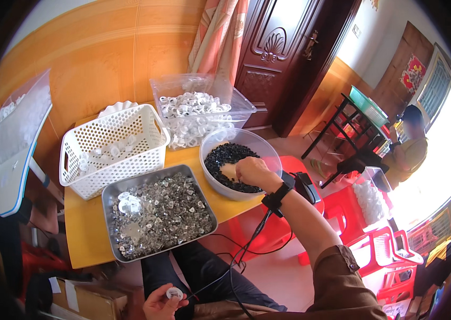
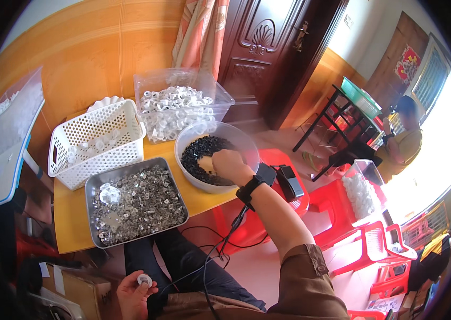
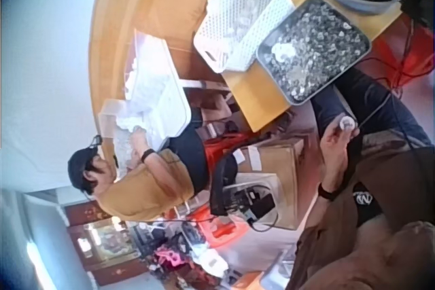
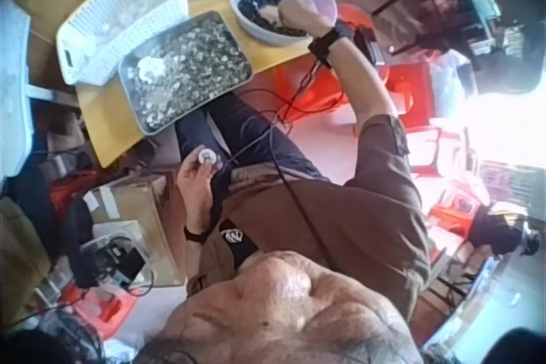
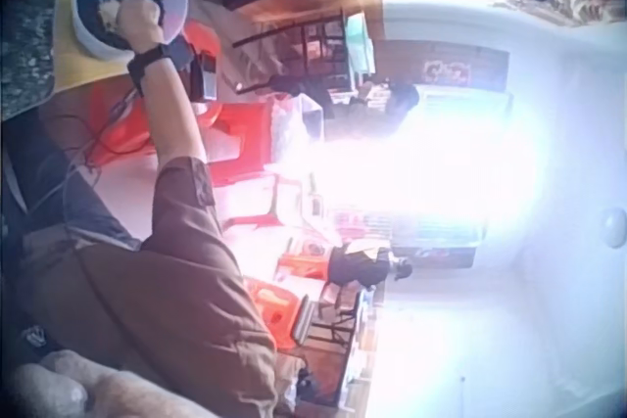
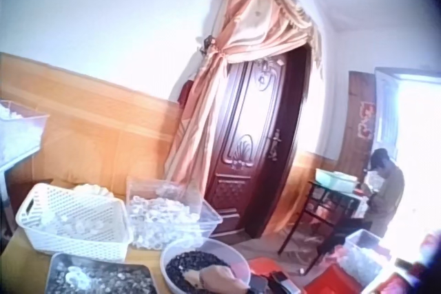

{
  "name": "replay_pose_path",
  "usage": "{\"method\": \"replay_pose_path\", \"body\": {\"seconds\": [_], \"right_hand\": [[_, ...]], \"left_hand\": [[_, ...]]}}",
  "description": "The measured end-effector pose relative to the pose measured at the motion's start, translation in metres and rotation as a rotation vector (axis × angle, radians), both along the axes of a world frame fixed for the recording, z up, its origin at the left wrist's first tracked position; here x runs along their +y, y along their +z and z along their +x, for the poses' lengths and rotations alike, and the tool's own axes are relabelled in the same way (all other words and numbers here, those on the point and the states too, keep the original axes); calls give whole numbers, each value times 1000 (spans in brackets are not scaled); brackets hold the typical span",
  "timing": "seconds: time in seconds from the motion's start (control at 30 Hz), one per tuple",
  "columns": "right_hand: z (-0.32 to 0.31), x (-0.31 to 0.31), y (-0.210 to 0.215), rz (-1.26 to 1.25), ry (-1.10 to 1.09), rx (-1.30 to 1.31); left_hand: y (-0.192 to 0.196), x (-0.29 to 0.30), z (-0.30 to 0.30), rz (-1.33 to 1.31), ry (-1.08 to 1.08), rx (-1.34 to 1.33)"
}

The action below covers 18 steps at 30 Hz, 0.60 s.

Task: Manually assembling small white plastic housings with black interior components.

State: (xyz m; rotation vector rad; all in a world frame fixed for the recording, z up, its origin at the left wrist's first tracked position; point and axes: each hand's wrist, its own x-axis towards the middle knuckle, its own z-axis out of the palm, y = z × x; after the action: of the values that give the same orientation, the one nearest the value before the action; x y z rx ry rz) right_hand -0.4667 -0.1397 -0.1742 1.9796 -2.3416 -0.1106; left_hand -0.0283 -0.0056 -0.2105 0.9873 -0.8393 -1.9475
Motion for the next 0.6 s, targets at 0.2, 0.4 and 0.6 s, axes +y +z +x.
{"method": "replay_pose_path", "body": {"seconds": [0.2, 0.4, 0.6], "right_hand": [[-3, 8, 15, -76, 55, -177], [7, 26, 41, -352, 5, -520], [96, 77, 76, -405, 66, -948]], "left_hand": [[9, 1, -1, 26, 20, -48], [20, 3, -5, 6, 8, -105], [11, 8, -10, 83, 135, -88]]}}
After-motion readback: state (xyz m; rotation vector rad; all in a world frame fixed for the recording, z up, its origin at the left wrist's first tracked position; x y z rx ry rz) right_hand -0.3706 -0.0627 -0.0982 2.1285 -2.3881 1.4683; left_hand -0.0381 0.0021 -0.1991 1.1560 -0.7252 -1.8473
